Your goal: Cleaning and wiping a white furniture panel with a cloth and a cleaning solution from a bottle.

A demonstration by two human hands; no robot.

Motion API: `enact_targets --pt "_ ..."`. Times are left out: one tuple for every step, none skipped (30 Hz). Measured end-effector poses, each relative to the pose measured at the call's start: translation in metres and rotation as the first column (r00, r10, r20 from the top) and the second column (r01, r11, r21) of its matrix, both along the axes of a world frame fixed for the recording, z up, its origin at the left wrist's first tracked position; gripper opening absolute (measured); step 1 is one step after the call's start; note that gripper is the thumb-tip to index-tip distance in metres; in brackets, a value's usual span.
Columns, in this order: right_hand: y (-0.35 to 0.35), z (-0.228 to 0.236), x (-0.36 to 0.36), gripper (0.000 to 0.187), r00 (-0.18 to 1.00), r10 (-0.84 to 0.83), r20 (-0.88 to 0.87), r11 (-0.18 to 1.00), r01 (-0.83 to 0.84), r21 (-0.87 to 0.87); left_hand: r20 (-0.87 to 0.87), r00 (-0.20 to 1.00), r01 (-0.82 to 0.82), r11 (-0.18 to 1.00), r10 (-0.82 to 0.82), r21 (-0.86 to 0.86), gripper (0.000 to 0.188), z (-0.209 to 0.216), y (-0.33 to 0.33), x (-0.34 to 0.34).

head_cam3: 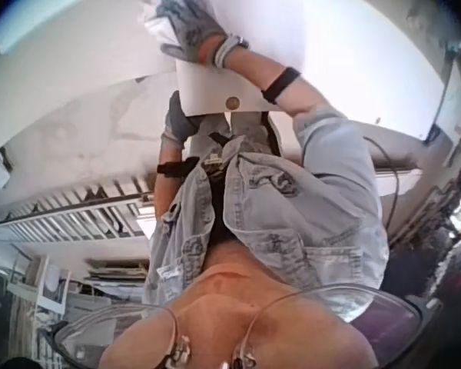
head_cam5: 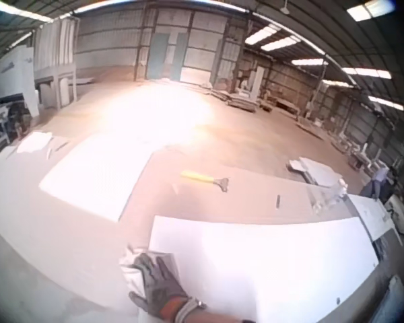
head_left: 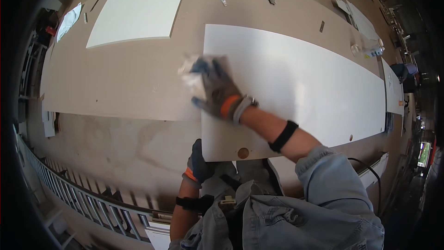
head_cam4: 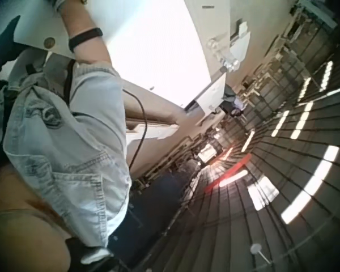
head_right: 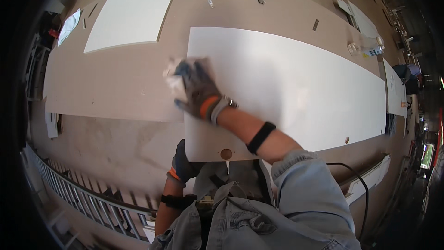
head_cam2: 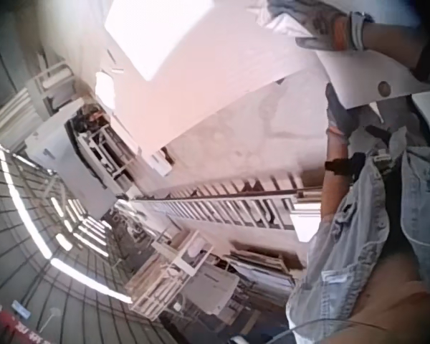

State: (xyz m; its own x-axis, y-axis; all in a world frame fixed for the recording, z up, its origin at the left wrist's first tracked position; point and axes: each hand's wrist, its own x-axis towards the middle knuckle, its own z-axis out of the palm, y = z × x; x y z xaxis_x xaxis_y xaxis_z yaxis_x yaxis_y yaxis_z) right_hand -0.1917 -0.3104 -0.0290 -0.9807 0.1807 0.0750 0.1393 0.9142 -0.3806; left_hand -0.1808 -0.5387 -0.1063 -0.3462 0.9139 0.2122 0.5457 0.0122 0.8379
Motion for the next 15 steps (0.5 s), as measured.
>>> enact_targets --pt "-0.023 -0.005 0.026 0.069 0.994 0.106 -0.016 0.994 -0.106 0.01 0.145 0.985 -0.092 0.996 0.094 -0.017 0.025 0.009 0.003 0.005" --pt "-0.052 -0.013 0.046 0.07 0.973 0.226 -0.04 0.974 -0.226 0.01 0.273 0.94 -0.193 0.979 0.203 -0.065 0.03 0.021 -0.001 0.004" --pt "-0.078 -0.018 0.066 0.071 0.973 0.231 -0.027 0.973 -0.231 0.003 -0.162 0.974 0.15 0.987 -0.157 -0.056 0.041 -0.007 -0.008 -0.024" --pt "-0.09 -0.022 0.08 0.072 0.975 0.221 -0.007 0.975 -0.221 -0.002 -0.016 0.997 0.075 0.968 -0.081 -0.241 0.045 0.005 0.001 -0.024" --pt "-0.088 -0.019 0.076 0.072 0.979 0.203 -0.015 0.979 -0.203 0.003 -0.056 0.997 0.041 0.974 -0.055 -0.221 0.043 -0.003 -0.006 -0.03" --pt "-0.082 -0.016 0.071 0.073 0.979 0.19 -0.069 0.979 -0.194 -0.062 -0.092 0.996 0.004 0.98 -0.022 -0.199 0.042 -0.02 -0.015 -0.037" --pt "-0.076 -0.013 0.066 0.073 0.977 0.175 -0.124 0.973 -0.191 -0.13 0.144 0.981 -0.108 0.981 0.132 -0.164 0.037 -0.037 -0.016 -0.036" --pt "-0.057 -0.022 0.06 0.068 0.97 0.157 -0.186 0.987 -0.162 -0.011 0.376 0.889 -0.215 0.964 0.26 -0.158 0.035 -0.047 -0.013 -0.036" --pt "-0.016 -0.009 0.065 0.065 0.991 0.121 -0.058 0.991 -0.117 0.067 0.7 0.269 -0.33 0.746 0.661 -0.578 0.047 0.02 0.043 -0.011" --pt "0.011 -0.019 0.064 0.064 0.988 0.0 -0.158 0.992 0.02 0.127 0.602 0.385 -0.469 0.71 0.699 -0.525 0.062 0.003 0.038 -0.007" --pt "0.046 -0.031 0.076 0.059 0.963 -0.229 -0.139 0.947 0.254 0.197 0.513 0.47 -0.413 0.693 0.718 -0.591 0.059 0.004 0.038 -0.007" --pt "0.08 -0.032 0.099 0.062 0.92 -0.391 0.003 0.876 0.371 0.308 0.414 0.549 -0.372 0.655 0.726 -0.658 0.057 0.007 0.035 -0.008" --pt "0.105 -0.025 0.134 0.065 0.859 -0.501 0.108 0.823 0.434 0.367 0.41 0.55 -0.371 0.652 0.728 -0.661 0.057 0.01 0.032 -0.008" --pt "0.129 -0.024 0.182 0.063 0.736 -0.676 0.029 0.716 0.648 0.259 0.257 0.671 -0.442 0.654 0.695 -0.615 0.061 0.013 0.032 -0.008" --pt "0.146 -0.044 0.252 0.057 0.607 -0.772 -0.188 0.499 0.762 0.414 0.092 0.761 -0.496 0.668 0.642 -0.555 0.064 0.017 0.035 -0.007"
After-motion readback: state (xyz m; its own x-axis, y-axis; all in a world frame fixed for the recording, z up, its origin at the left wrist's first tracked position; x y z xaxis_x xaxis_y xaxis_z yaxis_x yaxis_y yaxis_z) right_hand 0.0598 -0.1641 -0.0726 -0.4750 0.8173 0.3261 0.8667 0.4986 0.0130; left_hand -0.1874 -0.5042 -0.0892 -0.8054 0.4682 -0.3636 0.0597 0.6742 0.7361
